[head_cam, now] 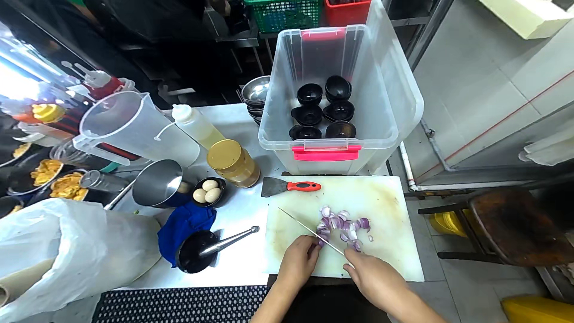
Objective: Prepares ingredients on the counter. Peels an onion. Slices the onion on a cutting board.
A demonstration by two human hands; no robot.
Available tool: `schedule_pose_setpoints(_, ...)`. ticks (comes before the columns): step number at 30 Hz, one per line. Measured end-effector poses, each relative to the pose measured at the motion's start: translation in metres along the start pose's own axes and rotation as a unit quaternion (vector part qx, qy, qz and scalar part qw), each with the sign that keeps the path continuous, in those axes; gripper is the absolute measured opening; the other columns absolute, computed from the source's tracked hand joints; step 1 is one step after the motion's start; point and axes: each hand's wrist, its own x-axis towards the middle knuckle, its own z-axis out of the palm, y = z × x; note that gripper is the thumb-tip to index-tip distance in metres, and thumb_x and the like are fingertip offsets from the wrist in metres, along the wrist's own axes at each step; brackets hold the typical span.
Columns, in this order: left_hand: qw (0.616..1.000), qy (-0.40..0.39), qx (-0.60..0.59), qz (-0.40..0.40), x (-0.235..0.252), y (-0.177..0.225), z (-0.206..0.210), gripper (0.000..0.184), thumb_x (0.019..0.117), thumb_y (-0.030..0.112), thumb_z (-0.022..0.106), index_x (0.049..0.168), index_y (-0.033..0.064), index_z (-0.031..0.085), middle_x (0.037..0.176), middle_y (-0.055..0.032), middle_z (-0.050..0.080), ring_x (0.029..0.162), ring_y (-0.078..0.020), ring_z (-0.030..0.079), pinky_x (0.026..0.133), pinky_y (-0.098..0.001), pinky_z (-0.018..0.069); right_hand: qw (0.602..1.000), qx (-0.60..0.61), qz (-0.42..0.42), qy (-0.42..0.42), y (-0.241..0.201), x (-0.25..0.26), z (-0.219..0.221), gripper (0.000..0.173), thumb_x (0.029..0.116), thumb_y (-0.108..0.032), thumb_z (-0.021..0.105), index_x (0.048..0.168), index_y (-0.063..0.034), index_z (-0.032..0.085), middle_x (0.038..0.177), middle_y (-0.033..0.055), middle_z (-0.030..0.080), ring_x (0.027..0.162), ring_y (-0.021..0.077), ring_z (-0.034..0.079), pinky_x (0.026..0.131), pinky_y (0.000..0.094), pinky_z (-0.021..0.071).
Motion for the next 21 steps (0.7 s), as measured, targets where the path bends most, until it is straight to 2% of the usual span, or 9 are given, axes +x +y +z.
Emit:
schedule_pose_setpoints(4, 1.000, 0.005, 0.007, 0.005, -0.001, -0.001, 0.000, 0.022, 0.0991, 0.026, 0.062, 0.104, 0.0089, 0.075, 0.101, -0.0041, 0.073, 0.091, -0.0113, 0.070, 0.088, -0.0296, 0.0596, 1.000, 0.005, -0.003, -0.011, 0.002, 0.011, 0.009, 0.034, 0.1098, -0.040, 0.041, 0.127, -0.0134, 0.053, 0.100, 0.0175, 0.069, 0.093, 0.0396, 0.071, 0.075, 0.0586, 0.0573)
schedule_pose_setpoints(8, 1.000, 0.017, 0.012, 0.012, -0.002, -0.001, 0.001, 0.022, 0.0994, 0.026, 0.063, 0.104, 0.0092, 0.075, 0.100, -0.0035, 0.073, 0.091, -0.0112, 0.071, 0.088, -0.0290, 0.0596, 1.000, -0.008, -0.003, -0.006, -0.004, -0.003, -0.002, 0.033, 0.1099, -0.041, 0.040, 0.124, -0.0141, 0.053, 0.097, 0.0161, 0.069, 0.090, 0.0382, 0.072, 0.073, 0.0568, 0.0577)
schedule_pose_setpoints(11, 0.999, 0.029, 0.017, 0.021, -0.004, -0.004, 0.003, 0.020, 0.0985, 0.025, 0.064, 0.100, 0.0089, 0.075, 0.098, -0.0034, 0.073, 0.089, -0.0109, 0.071, 0.086, -0.0285, 0.0600, 1.000, 0.009, -0.014, -0.020, 0.002, 0.007, 0.009, 0.036, 0.1099, -0.041, 0.040, 0.129, -0.0134, 0.053, 0.098, 0.0176, 0.069, 0.092, 0.0394, 0.071, 0.075, 0.0583, 0.0574)
schedule_pose_setpoints(17, 0.998, 0.039, 0.022, 0.032, -0.003, -0.004, 0.006, 0.019, 0.0984, 0.025, 0.063, 0.101, 0.0096, 0.075, 0.098, -0.0024, 0.073, 0.090, -0.0100, 0.070, 0.086, -0.0277, 0.0601, 0.998, 0.041, -0.020, -0.045, 0.009, 0.021, 0.005, 0.038, 0.1092, -0.043, 0.042, 0.130, -0.0131, 0.052, 0.099, 0.0188, 0.068, 0.094, 0.0402, 0.070, 0.078, 0.0599, 0.0562)
schedule_pose_setpoints(21, 0.995, 0.046, 0.072, 0.043, 0.004, -0.001, 0.014, 0.024, 0.1012, 0.030, 0.059, 0.107, 0.0150, 0.076, 0.098, -0.0017, 0.073, 0.092, -0.0127, 0.071, 0.084, -0.0320, 0.0609, 0.996, 0.080, -0.001, -0.033, 0.032, 0.016, 0.007, 0.042, 0.1078, -0.046, 0.045, 0.135, -0.0153, 0.052, 0.100, 0.0178, 0.069, 0.094, 0.0383, 0.070, 0.081, 0.0590, 0.0562)
